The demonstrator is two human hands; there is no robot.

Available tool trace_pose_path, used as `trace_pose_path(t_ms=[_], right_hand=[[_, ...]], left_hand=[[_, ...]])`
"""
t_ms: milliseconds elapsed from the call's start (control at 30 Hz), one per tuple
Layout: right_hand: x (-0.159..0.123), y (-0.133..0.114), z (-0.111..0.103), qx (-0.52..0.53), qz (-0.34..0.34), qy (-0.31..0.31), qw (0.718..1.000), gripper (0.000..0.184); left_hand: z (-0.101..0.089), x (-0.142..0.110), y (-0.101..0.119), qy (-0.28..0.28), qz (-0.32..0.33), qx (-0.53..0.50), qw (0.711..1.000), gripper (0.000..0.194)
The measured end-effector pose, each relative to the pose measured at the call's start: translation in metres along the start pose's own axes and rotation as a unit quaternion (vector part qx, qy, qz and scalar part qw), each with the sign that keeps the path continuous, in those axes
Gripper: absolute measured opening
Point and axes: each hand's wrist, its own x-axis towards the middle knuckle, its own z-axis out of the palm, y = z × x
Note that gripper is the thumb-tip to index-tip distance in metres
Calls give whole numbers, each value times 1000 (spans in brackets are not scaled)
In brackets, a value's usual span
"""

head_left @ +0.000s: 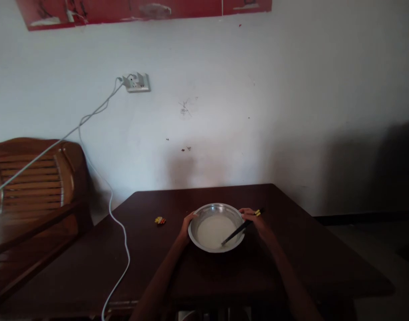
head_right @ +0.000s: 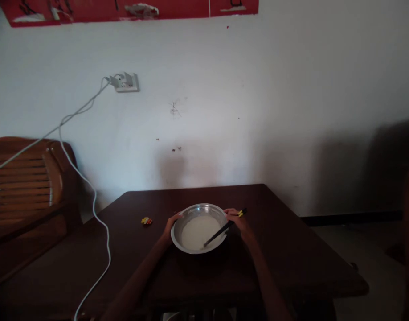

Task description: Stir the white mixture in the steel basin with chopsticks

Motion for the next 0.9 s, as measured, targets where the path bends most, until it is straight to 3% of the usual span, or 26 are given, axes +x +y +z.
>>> trace_pose_path(t_ms=[100,233,300,433,567,767,900], right_hand=[[-1,-3,14,-53,-34,-11,998,30],[3,0,9,-37,-8,108,993,26],[5,2,0,-9,19,137,990,29],[3,1,-2,8,29,92,995,32],[-2,-4,12,-50,-28,13,998,27],[1,-1,3,-23,-23,119,992,39],[1,-3,5,-21,-28,88,996,46]], left_hand=[[2,1,0,1,-10,1,1000,37],[8,-4,5,4,-9,-1,1000,36],[12,-8,7,7,-9,-4,1000,35],[15,-10,9,14,-4,-9,1000,33],[12,-8,6,30,-1,-9,1000,31],[8,-4,4,4,1,-1,1000,35],[7,1,1,-1,10,-2,1000,36]])
